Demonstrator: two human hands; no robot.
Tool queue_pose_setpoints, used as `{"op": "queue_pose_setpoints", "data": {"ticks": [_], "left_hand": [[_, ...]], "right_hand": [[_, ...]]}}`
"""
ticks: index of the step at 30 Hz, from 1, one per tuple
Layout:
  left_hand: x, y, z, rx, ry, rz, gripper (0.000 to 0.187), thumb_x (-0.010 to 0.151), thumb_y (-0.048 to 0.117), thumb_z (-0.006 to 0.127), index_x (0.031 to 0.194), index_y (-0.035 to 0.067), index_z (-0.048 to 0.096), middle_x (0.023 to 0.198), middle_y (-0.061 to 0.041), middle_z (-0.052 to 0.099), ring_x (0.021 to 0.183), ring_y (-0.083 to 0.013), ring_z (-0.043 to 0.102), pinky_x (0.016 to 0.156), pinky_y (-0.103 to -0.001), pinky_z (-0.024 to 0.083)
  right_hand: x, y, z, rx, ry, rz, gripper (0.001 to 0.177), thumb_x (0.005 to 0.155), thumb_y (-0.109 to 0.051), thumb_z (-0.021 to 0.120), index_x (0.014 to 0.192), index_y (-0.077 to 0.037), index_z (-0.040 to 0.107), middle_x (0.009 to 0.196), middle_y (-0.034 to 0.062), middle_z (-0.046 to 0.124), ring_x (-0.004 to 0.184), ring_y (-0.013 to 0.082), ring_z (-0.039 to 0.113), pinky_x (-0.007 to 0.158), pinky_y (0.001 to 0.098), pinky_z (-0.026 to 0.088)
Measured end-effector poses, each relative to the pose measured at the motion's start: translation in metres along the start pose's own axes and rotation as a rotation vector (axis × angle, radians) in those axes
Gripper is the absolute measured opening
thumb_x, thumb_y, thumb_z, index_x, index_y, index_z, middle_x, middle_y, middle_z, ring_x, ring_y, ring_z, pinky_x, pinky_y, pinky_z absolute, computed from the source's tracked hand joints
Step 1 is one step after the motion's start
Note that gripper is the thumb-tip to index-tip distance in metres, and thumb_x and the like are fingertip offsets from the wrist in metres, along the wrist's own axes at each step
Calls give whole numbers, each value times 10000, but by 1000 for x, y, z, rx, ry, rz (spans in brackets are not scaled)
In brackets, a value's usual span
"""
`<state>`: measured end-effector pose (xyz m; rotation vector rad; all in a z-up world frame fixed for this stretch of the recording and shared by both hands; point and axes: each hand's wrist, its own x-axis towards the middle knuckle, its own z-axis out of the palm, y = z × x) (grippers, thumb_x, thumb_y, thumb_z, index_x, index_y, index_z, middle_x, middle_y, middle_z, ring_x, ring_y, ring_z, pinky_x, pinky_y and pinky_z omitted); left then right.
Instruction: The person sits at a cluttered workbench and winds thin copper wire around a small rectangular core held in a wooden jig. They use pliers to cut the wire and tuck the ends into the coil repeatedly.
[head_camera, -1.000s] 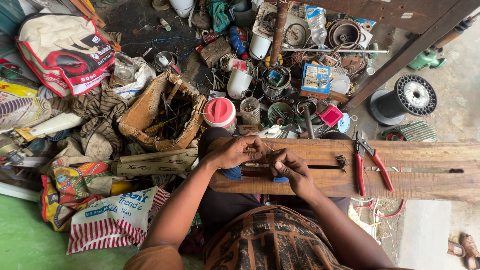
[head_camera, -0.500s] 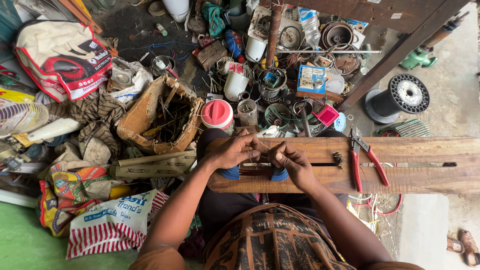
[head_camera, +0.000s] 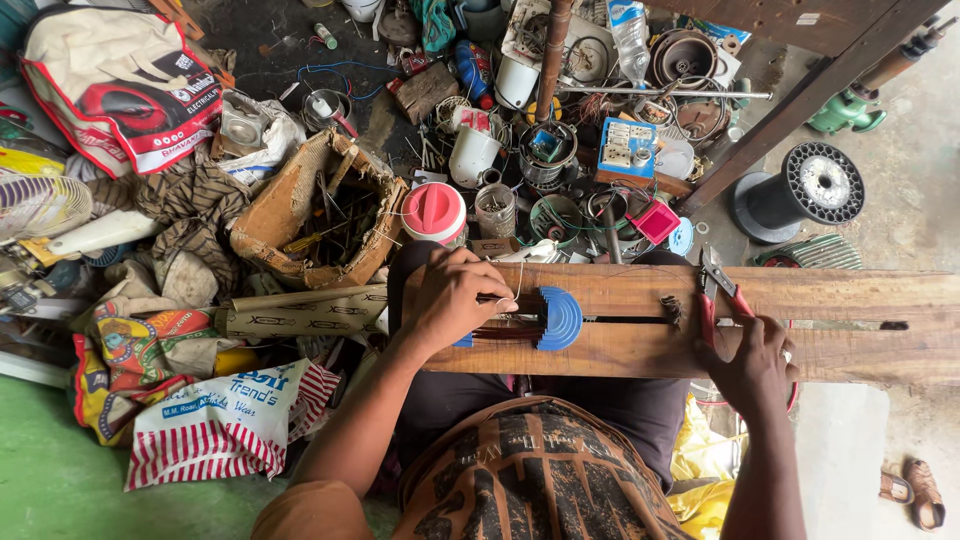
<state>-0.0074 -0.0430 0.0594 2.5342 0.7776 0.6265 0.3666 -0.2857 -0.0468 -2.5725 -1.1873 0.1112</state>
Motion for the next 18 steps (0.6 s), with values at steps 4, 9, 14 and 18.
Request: {"op": "queue_pose_setpoints", "data": {"ticks": [4,9,14,18], "left_hand": [[5,4,12,-35,-22,-22,182,721,331,890,810,179,842,896,73,789,905,-156,619,922,-386,394],[8,1,26,-307,-15,-109,185,754,288,873,863,144,835,918,25,787,928,-161,691,895,-340,519],[9,-7,32,-516,-51,-212,209,818,263,855,855,70,785,867,-29,794,844,-141,769,800,-319,588],[7,-8,32,-560,-48,-264,228,879,262,799,916,40,770,848,-36,778,802,-115,747,738,-297,585]], "right_hand": [[-2,2,1,-71,-10,32,743,706,-476,769,1346,-128,625,1413,277,481,1333,539,414,973,654,388],[2,-10,0,-132,4,179,454,1011,-522,635,1247,-140,699,1297,285,537,1203,509,544,988,635,395],[11,13,13,-173,69,195,263,1002,-274,625,1197,-117,703,1245,248,569,1066,459,615,981,603,417],[10,19,14,63,312,-5,127,1048,-110,678,1118,-50,591,1186,190,568,961,371,610,864,492,470]]}}
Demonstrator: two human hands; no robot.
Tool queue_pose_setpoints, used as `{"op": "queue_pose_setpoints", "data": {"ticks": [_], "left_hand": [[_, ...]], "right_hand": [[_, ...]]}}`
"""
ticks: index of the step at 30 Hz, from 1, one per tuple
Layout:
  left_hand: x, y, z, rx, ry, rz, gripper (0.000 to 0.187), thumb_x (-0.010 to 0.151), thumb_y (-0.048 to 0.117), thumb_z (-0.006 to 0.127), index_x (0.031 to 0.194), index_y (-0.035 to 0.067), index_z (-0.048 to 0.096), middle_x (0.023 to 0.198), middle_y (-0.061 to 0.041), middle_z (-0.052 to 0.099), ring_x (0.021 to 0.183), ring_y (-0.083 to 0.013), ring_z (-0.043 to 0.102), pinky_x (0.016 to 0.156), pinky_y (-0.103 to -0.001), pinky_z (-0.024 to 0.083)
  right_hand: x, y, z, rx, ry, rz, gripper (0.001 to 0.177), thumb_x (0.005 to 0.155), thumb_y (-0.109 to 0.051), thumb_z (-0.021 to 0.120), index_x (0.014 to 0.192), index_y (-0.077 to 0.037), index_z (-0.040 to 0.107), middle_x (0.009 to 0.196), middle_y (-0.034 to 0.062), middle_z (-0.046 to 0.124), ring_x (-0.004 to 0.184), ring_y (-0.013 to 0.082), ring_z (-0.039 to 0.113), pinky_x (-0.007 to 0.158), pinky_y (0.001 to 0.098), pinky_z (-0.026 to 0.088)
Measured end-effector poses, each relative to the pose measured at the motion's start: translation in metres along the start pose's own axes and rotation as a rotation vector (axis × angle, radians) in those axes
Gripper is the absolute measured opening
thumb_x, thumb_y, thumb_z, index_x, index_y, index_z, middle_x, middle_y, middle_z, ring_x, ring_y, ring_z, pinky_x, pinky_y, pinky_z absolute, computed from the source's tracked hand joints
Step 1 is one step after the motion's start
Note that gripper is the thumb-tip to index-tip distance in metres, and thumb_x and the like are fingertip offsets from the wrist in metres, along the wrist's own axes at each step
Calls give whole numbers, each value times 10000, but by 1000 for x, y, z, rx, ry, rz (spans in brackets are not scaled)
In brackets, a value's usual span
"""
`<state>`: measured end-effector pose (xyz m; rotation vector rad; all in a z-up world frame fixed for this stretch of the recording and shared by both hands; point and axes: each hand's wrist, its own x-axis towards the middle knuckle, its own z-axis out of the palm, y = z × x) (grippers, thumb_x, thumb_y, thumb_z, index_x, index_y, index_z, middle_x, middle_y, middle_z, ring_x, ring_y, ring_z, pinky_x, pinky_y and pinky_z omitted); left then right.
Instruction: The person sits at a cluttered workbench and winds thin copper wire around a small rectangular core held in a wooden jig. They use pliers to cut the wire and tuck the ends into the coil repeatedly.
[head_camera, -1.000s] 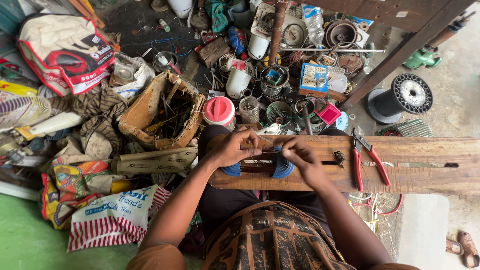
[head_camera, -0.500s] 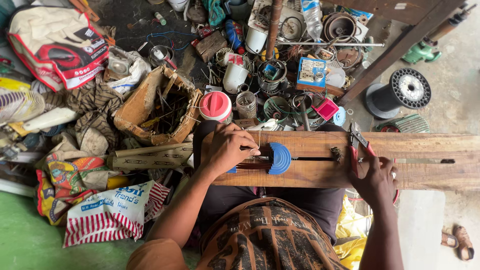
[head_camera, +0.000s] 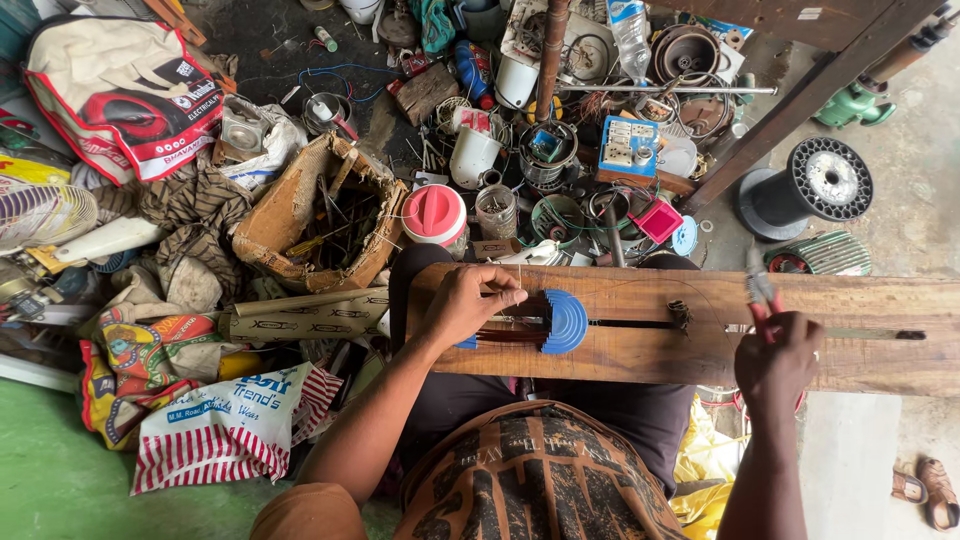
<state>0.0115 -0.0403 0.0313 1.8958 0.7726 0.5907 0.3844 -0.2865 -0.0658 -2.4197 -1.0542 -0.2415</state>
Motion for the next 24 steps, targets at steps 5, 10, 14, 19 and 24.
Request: {"op": "queue_pose_setpoints", "data": {"ticks": [5,10,14,19,24], "left_hand": [[-3,0,0,-79,9,-45,258,947,287,727,919,30,737,824,-23,775,795,-95,728,722,-285,559],[-4,4,1,-45,54,9,253,938,270,745,905,20,726,805,-30,759,769,-105,715,701,-292,538],[-6,7,1,-38,70,0,255,934,292,737,900,40,731,792,-14,752,754,-102,707,668,-290,529],[-6,5,0,58,111,21,253,909,315,767,907,62,754,811,-6,741,774,-134,646,696,-309,506],[-6,1,-1,88,110,29,242,897,316,777,918,76,761,822,4,740,780,-139,617,730,-312,513]], "right_hand": [[17,-53,-31,621,-131,-131,497,812,16,604,1301,-48,540,1223,149,564,1045,335,652,836,422,540],[40,-143,-48,297,-358,-581,346,722,-53,825,1012,-66,635,1100,105,662,1055,357,671,899,447,542],[69,-185,-45,376,-762,-612,619,655,-17,779,1238,-46,574,1256,96,694,1148,319,671,952,432,541],[90,-209,-40,308,-835,-856,611,658,-68,796,1256,-110,678,1233,117,722,1105,303,698,956,421,547],[99,-224,-43,316,-930,-873,479,737,-190,845,1188,-110,701,1180,101,736,1062,291,708,920,403,546]]}}
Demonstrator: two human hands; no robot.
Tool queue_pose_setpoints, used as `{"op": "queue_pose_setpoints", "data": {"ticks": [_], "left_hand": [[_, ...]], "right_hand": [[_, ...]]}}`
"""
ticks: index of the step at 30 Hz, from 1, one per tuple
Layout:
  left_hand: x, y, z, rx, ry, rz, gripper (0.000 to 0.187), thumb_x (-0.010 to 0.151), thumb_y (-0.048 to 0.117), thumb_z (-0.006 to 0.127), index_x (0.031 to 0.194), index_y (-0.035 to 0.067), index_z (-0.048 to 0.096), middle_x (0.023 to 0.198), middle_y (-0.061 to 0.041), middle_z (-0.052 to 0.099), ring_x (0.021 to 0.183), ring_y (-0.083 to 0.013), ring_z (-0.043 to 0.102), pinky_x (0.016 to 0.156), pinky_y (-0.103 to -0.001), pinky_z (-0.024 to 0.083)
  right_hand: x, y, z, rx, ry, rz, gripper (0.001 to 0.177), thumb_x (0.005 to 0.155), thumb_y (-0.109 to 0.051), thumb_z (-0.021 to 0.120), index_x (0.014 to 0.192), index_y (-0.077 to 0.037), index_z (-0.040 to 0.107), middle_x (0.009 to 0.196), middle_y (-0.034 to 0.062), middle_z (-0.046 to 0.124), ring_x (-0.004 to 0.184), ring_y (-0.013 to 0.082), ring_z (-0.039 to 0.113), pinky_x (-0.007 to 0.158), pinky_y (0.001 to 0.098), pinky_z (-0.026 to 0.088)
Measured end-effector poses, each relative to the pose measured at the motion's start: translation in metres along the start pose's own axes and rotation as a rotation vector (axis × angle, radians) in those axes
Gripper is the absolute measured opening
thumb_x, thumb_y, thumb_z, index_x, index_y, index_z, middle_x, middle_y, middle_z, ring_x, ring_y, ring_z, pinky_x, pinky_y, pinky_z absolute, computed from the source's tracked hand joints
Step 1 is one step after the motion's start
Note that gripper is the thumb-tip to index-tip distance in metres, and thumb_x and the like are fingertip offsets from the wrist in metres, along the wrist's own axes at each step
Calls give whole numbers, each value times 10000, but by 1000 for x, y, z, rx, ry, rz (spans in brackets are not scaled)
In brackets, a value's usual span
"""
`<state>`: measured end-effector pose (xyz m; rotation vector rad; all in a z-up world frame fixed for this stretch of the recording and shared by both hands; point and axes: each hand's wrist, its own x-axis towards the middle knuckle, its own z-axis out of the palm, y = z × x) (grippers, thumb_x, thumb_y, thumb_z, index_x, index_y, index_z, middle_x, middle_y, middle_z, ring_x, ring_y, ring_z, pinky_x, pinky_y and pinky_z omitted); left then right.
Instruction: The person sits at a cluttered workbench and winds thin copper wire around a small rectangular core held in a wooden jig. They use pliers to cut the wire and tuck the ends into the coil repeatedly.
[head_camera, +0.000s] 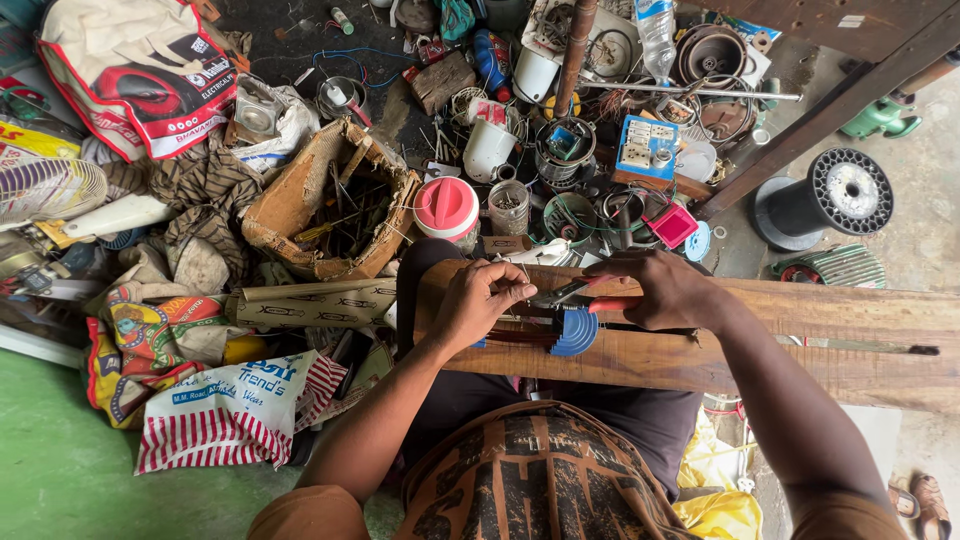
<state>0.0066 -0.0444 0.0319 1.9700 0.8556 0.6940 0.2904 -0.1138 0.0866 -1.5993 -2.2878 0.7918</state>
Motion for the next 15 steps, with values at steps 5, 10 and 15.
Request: {"op": "queue_pose_setpoints", "data": {"ticks": [5,10,15], "left_hand": [[-1,-1,-1,-19,4,-16,237,886,317,785,916,83,763,812,11,730,789,-134,617,729,-316,524],[-1,-1,2,-6,23,-26,241,881,327,794,938,94,767,837,2,706,820,-129,642,747,-316,536],[-2,-1,2,18,36,4,248,894,340,781,940,96,768,840,5,728,906,-150,621,749,-327,531]], "right_hand": [[2,-3,-10,-75,-11,14,573,657,-75,807,1217,-111,693,1210,104,716,1143,286,671,998,406,511],[4,-2,-8,-59,-16,3,612,647,-50,805,1242,-133,690,1255,85,712,1168,275,664,1013,390,515],[6,0,-6,-42,-18,2,546,665,-76,841,1195,-123,720,1206,87,732,1121,270,689,994,389,523]]}}
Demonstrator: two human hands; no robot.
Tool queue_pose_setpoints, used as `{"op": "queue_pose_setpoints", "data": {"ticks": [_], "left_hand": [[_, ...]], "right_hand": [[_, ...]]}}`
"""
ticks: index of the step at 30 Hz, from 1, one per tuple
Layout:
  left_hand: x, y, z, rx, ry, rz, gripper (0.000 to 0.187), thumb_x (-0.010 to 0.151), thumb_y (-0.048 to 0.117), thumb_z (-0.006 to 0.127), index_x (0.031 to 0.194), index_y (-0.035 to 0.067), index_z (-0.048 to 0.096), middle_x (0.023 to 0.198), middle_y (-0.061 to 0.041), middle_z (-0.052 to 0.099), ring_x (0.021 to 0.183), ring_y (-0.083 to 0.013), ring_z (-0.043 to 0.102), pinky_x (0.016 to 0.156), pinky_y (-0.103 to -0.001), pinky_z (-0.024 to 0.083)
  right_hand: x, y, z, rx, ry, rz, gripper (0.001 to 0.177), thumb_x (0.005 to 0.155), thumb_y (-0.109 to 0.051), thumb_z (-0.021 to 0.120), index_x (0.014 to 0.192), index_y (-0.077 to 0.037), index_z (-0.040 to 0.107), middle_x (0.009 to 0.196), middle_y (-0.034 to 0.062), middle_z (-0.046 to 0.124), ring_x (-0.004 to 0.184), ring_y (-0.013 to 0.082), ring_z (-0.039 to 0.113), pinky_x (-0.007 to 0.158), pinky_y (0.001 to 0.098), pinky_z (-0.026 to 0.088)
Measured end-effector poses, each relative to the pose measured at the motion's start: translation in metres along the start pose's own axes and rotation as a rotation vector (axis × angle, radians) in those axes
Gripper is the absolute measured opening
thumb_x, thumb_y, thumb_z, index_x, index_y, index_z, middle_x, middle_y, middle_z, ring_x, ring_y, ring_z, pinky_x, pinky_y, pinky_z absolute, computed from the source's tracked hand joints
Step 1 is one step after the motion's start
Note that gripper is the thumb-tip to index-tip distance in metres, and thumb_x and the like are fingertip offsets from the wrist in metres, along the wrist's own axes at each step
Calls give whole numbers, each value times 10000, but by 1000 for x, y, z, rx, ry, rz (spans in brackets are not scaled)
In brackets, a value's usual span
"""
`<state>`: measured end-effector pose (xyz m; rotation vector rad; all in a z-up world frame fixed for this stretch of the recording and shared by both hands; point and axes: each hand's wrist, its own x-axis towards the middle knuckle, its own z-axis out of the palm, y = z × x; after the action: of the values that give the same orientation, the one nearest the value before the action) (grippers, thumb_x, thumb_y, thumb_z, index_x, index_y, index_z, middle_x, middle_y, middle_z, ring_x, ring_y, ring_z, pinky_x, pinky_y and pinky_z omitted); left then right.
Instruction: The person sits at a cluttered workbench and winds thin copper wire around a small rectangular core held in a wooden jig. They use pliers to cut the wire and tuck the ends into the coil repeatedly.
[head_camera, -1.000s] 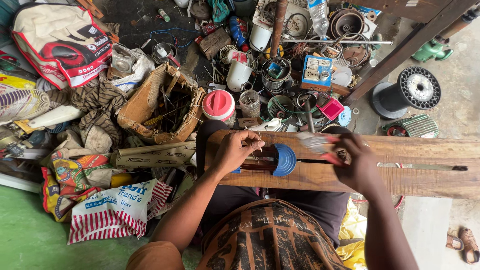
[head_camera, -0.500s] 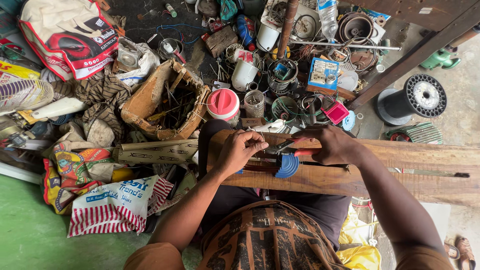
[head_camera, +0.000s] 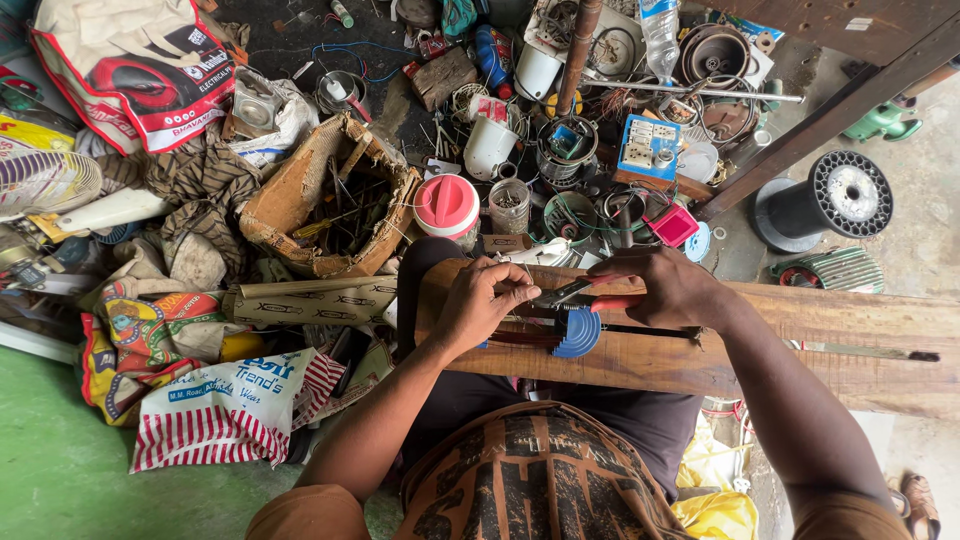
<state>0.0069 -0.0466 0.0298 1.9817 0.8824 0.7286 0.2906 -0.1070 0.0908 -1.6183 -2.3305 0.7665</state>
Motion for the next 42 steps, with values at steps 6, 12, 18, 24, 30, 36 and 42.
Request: {"op": "queue_pose_setpoints", "data": {"ticks": [6,12,18,24,30,36,42], "left_hand": [[2,-3,2,55,-18,9,255,894,350,774,929,98,780,820,9,736,906,-159,614,742,-333,521],[2,-5,2,43,-18,10,267,899,358,766,939,95,775,832,2,728,911,-159,616,740,-330,521],[3,-2,0,58,-25,-6,280,901,365,766,939,88,776,816,-21,700,880,-172,612,750,-340,508],[1,-1,1,35,-4,41,256,911,341,762,914,85,765,807,-11,733,874,-168,617,762,-343,510],[3,-4,1,-20,10,-2,241,958,304,732,922,67,751,779,-6,746,832,-152,636,772,-332,507],[1,-14,8,-217,186,3,247,1019,304,668,1038,60,702,892,-21,764,797,-99,697,699,-264,516],[31,-28,-22,5,311,-52,374,980,300,676,1204,1,657,1037,-141,750,811,-210,643,654,-272,499]], "right_hand": [[1,8,9,80,17,-43,480,687,-91,863,1152,-93,741,1171,81,753,1082,245,723,967,366,564],[3,20,15,109,0,-40,565,640,25,827,1185,-86,728,1202,88,743,1107,249,718,987,358,554],[5,23,12,206,-36,-44,673,559,108,754,1213,-42,699,1242,121,720,1146,263,708,992,377,535],[4,23,12,224,-52,-24,661,580,84,763,1225,-44,691,1232,113,725,1123,252,711,979,365,527],[6,22,16,320,-60,6,639,608,77,755,1230,-57,687,1246,96,736,1177,234,709,1006,379,510],[1,24,16,170,106,-17,639,635,33,820,1246,-79,669,1268,105,698,1208,264,659,1058,410,515],[-49,41,46,518,457,184,723,693,22,812,1369,-34,563,1242,91,668,1201,212,636,1089,379,476]]}}
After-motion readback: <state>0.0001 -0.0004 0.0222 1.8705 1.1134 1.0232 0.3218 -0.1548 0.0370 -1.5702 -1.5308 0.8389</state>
